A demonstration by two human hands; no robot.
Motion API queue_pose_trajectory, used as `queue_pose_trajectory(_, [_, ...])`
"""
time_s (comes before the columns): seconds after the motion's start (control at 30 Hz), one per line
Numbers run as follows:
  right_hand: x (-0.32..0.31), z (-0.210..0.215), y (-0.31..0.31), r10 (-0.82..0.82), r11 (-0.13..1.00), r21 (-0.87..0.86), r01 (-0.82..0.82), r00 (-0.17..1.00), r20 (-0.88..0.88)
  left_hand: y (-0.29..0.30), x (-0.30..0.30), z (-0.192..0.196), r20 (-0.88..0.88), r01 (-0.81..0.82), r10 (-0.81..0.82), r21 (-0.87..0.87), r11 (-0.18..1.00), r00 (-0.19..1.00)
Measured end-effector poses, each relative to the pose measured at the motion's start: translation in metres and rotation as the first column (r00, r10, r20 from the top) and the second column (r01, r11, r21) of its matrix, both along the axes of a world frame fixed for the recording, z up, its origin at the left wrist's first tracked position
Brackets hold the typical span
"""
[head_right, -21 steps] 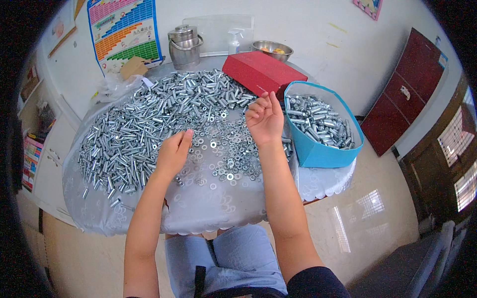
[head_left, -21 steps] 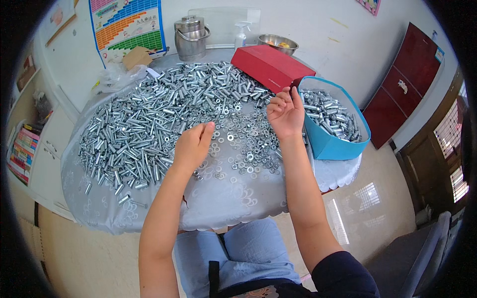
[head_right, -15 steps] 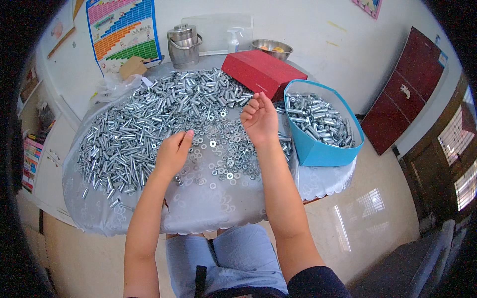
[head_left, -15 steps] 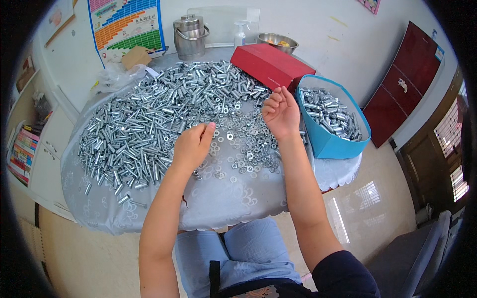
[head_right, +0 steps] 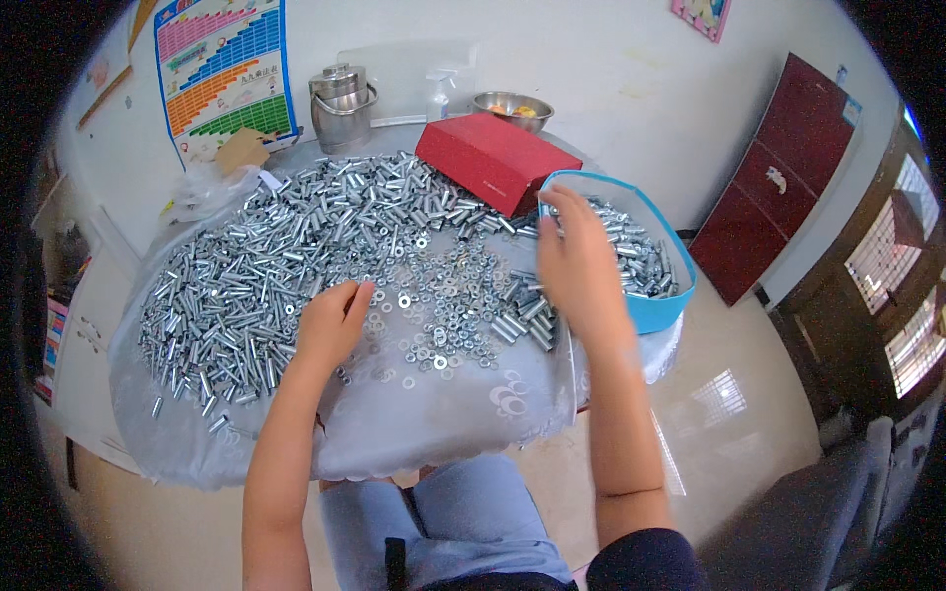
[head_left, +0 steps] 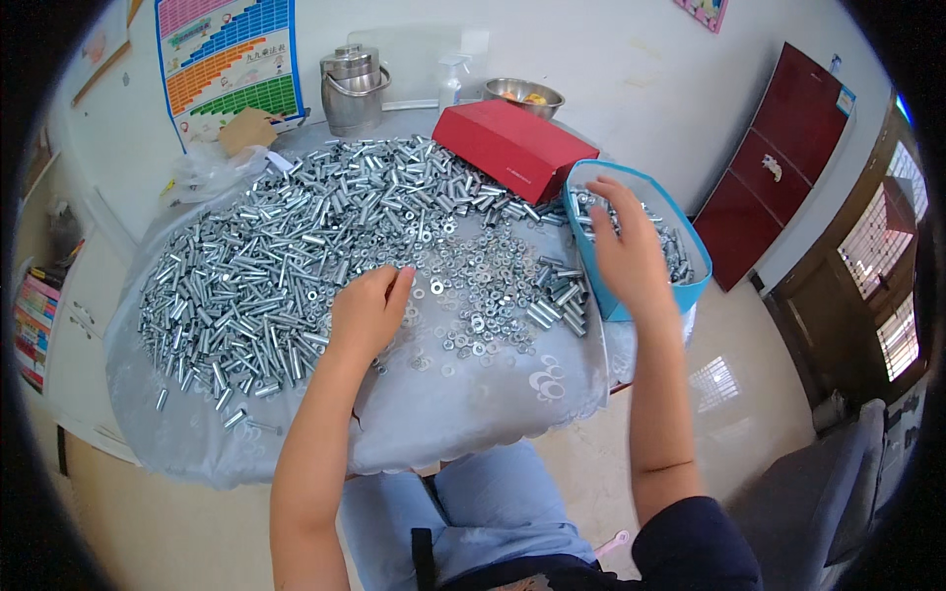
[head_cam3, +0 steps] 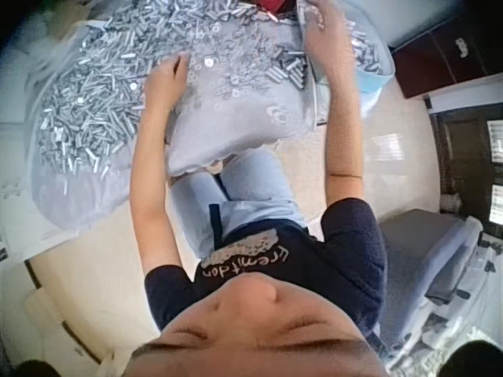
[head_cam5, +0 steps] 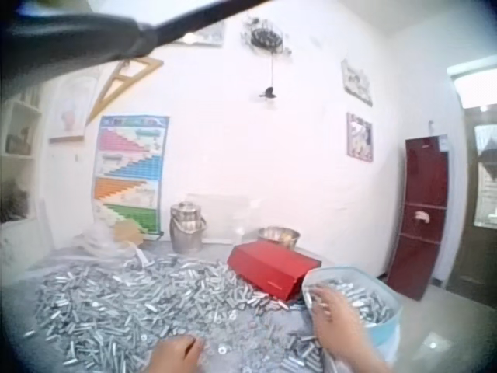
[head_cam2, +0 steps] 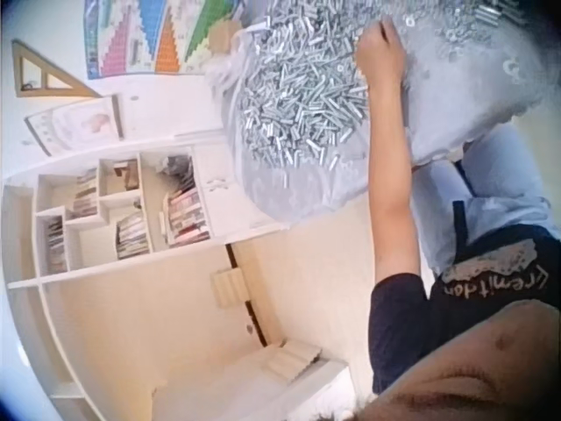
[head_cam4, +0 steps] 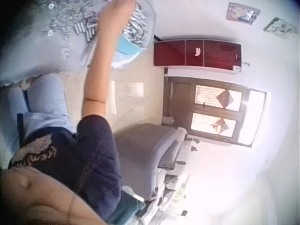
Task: The person sits at a table covered with a large pile of metal bolts and washers. They repeatedly pick up a bolt and a washer, thread the washer onto the bolt, and place the assembled unit into a blue container on the right. The process is continuous and repetitive throughout the clip.
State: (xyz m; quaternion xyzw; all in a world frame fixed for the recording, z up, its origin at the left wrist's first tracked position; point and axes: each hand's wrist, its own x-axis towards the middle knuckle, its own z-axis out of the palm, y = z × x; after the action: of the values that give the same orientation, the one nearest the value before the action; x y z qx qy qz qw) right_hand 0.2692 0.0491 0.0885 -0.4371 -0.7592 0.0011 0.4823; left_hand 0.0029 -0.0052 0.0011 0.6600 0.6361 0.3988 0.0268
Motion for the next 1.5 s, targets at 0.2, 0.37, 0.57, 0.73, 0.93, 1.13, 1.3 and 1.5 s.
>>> queue_pose_trajectory(0.2, [0.081, -0.019, 0.060, 0.008, 0.870, -0.391, 0.300, 0.784, 0.620, 0.003, 0.003, 0.002, 0.026, -0.024, 0.024, 0.019, 1.000, 0.999])
queue_pose_trajectory(0.37, [0.089, -0.030, 0.090, 0.039, 0.861, -0.375, 0.342, 0.693, 0.720, 0.003, -0.006, 0.002, 0.034, -0.071, 0.069, 0.039, 0.997, 0.997])
queue_pose_trajectory(0.57, [0.100, -0.024, 0.108, 0.008, 0.815, -0.389, 0.430, 0.662, 0.750, 0.004, -0.007, 0.004, 0.029, -0.066, 0.064, 0.053, 0.996, 0.997])
queue_pose_trajectory(0.73, [0.130, -0.031, 0.142, 0.164, 0.847, -0.505, 0.167, 0.821, 0.547, 0.003, -0.006, 0.003, -0.013, -0.047, 0.049, 0.090, 0.995, 0.999])
queue_pose_trajectory(0.93, [0.139, -0.031, 0.171, 0.152, 0.793, -0.598, 0.121, 0.910, 0.385, 0.000, -0.002, 0.008, -0.048, -0.059, 0.063, 0.080, 0.995, 0.997])
queue_pose_trajectory(1.13, [0.161, -0.046, 0.210, -0.059, 0.791, -0.552, 0.263, 0.932, 0.358, 0.004, -0.004, 0.007, -0.048, -0.051, 0.055, 0.080, 0.996, 0.997])
queue_pose_trajectory(1.3, [0.168, -0.040, 0.198, -0.102, 0.834, -0.521, 0.180, 0.979, 0.176, 0.006, -0.004, 0.008, -0.048, -0.040, 0.045, 0.101, 0.994, 0.998])
queue_pose_trajectory(1.5, [0.110, -0.041, 0.119, 0.090, 0.904, -0.393, 0.169, 0.822, 0.562, 0.002, -0.001, 0.005, -0.065, -0.042, 0.045, 0.040, 0.998, 0.997])
